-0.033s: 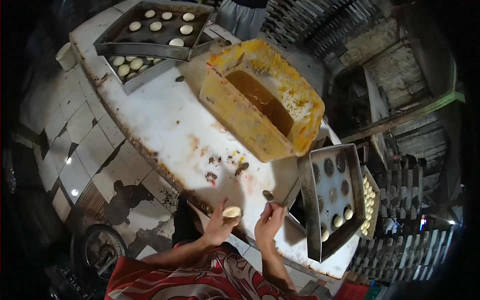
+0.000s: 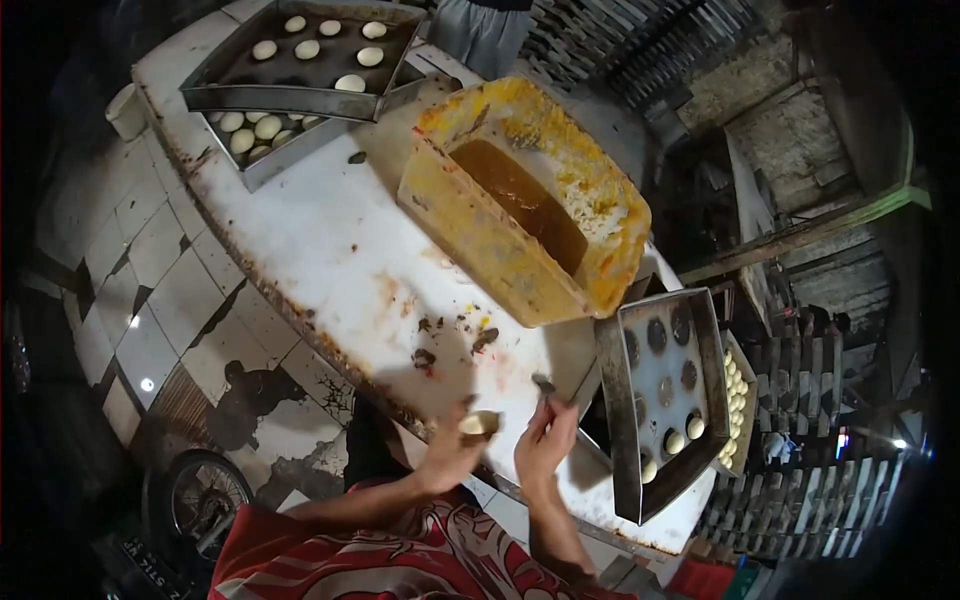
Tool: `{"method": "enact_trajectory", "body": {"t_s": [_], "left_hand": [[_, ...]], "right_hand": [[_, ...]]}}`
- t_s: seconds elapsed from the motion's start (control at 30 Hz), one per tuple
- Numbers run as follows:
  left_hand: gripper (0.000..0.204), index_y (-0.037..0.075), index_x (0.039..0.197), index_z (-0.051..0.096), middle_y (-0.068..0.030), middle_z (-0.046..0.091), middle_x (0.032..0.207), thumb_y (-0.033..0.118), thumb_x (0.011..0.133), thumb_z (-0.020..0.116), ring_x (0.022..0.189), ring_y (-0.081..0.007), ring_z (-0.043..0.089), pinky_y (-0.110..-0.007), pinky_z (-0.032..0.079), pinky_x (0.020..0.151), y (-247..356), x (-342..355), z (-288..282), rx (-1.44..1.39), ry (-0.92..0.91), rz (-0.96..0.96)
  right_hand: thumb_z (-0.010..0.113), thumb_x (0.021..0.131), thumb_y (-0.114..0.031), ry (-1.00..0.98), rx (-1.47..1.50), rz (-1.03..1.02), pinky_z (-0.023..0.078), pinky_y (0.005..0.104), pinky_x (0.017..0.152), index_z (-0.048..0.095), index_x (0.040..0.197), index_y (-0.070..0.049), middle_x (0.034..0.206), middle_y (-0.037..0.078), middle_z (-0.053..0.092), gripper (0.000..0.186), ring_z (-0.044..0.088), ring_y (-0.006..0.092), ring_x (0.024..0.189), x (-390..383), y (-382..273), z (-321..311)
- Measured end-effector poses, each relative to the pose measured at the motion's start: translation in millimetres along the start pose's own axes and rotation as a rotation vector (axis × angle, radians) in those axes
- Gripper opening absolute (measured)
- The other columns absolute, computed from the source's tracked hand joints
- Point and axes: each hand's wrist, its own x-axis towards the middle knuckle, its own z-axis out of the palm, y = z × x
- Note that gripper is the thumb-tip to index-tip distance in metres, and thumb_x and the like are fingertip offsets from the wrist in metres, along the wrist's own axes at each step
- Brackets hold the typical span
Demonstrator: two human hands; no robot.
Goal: The recorder is filling rounds of dough with a yellow mixture (possibly pineapple jam or similar) and placing them into metal trays.
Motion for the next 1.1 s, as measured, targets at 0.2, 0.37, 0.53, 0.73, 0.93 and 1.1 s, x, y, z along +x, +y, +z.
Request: {"method": "enact_trajectory", "body": {"t_s": [0.2,0.37,0.53,0.73,0.93,1.1], "left_hand": [[0.068,0.002,0.145,0.011,-0.0117,0.030,0.145,0.007,0.090,0.051,0.132,-0.0166,0.029,-0.031,0.023,0.107,80.3,80.3,-50.2,-1.025,-0.632,-0.041],[0.057,0.002,0.138,0.032,-0.0081,0.041,0.137,0.008,0.087,0.056,0.122,-0.0170,0.041,-0.029,0.033,0.101,27.6,93.2,-70.4,-1.133,-0.610,-0.540],[0.040,0.002,0.127,0.048,-0.0108,0.058,0.116,0.015,0.090,0.054,0.102,-0.0163,0.054,-0.027,0.043,0.089,4.5,82.7,-83.2,-0.885,-0.429,-0.780],[0.030,0.001,0.118,0.053,-0.0141,0.060,0.113,0.018,0.093,0.049,0.102,-0.0184,0.057,-0.029,0.046,0.088,18.2,91.0,-65.1,-0.813,-0.203,-0.674],[0.030,0.001,0.115,0.056,-0.0093,0.063,0.110,0.019,0.096,0.042,0.099,-0.0168,0.060,-0.029,0.046,0.089,29.2,92.4,-30.8,-1.202,-0.139,-0.513],[0.037,0.001,0.120,0.051,-0.0117,0.059,0.119,0.025,0.096,0.037,0.110,-0.0213,0.056,-0.034,0.043,0.097,81.0,84.0,-15.4,-1.458,-0.070,-0.473]], "right_hand": [[0.055,0.085,-0.004,-0.038,-0.210,-0.448,0.045,0.0414,0.065,0.055,0.090,0.000,0.083,0.018,0.058,0.006,0.057,0.0359,0.077,217.0,-99.1,18.0],[0.054,0.082,-0.009,-1.348,-0.595,-0.261,0.047,0.0437,0.074,0.061,0.100,-0.002,0.097,0.019,0.062,0.021,0.060,0.0345,0.092,330.5,-28.3,77.9],[0.056,0.080,-0.012,-1.471,-0.628,-0.413,0.047,0.0406,0.072,0.062,0.097,-0.003,0.093,0.019,0.064,0.021,0.061,0.0338,0.087,307.7,-14.5,121.8],[0.059,0.083,-0.013,-1.342,-0.429,-0.216,0.046,0.0324,0.064,0.061,0.094,0.000,0.081,0.012,0.063,0.017,0.057,0.0194,0.071,317.5,-79.1,26.6],[0.059,0.087,-0.011,-0.869,-0.026,-0.017,0.045,0.0282,0.062,0.062,0.094,-0.001,0.076,0.006,0.062,0.013,0.056,0.0109,0.068,248.0,-39.2,-83.2],[0.064,0.084,-0.007,-0.401,0.413,0.031,0.047,0.0265,0.064,0.064,0.093,0.000,0.079,0.006,0.063,0.012,0.058,0.0130,0.072,124.8,3.0,-93.6]]}}
